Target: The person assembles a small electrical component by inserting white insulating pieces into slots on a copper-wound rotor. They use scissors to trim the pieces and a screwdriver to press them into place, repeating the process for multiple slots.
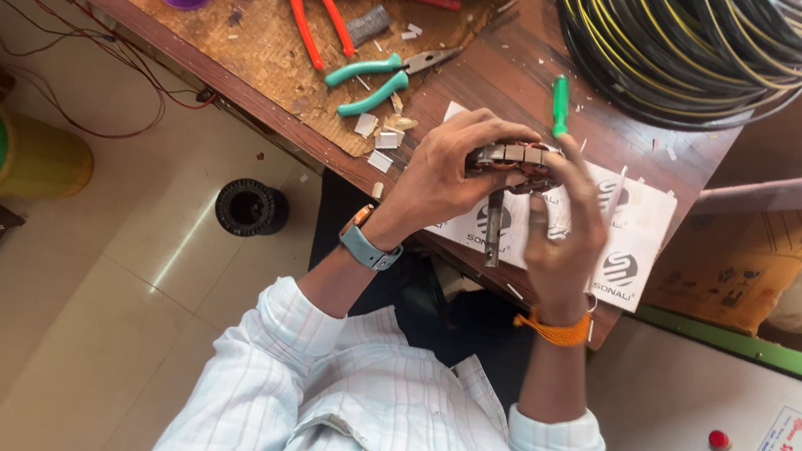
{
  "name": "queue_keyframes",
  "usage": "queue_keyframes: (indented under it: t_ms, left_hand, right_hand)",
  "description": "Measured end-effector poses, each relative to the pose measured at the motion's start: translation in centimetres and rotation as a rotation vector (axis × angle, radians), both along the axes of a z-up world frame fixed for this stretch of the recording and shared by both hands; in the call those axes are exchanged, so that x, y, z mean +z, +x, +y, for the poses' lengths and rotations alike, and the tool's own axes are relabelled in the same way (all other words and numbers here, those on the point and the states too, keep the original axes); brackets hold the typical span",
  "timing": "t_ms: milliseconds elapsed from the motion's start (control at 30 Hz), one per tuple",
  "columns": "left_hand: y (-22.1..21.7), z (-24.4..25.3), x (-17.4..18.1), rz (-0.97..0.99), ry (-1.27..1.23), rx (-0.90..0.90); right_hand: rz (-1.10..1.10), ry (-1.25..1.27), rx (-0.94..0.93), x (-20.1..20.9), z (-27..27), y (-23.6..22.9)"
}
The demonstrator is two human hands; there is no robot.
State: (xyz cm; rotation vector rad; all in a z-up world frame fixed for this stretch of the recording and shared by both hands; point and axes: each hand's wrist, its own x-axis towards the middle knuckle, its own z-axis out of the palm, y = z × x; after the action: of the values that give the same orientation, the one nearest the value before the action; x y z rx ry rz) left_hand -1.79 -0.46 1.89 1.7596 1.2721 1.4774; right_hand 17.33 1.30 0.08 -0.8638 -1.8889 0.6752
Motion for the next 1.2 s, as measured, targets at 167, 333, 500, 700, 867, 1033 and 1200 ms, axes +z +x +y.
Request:
queue_keyframes:
  t_ms: [167,333,500,700,867,1033,1200]
  left_hand:
    - [0.0,0.0,0.0,-0.012,0.016,0.07]
    - [-0.3,0.2,-0.2,0.002,0.027,0.093]
    - [-0.5,0.3,-0.3,-0.009,0.008,0.084]
    - [0.0,0.0,0.0,0.055,0.043,0.091]
    - [0.8,-0.5,0.5,0.146,-0.096,0.07]
    - [0.5,0.2,0.4,0.229,-0.043,0.035]
    - [0.0,0.7,0.4,0.13,-0.015,0.005]
  right_hand:
    - [-0.058,0.186,-0.053,-1.5,-0.1,-1.7]
    - [-0.009,0.103,-0.087,-2.4,0.1,-2.0]
    - [-0.025,0.131,-0.108,-2.3,0.3,-2.2]
    - [0.095,0.042,-0.076,-1.7,0.7,-2.5]
    - [0.384,-0.076,-0.004,-2.1,1.1,-3.6]
    - [0.53,-0.139,0.003,-2.0,0.7,-4.4]
    - [0.555,-0.286,-0.054,-1.2,0.8,-5.0]
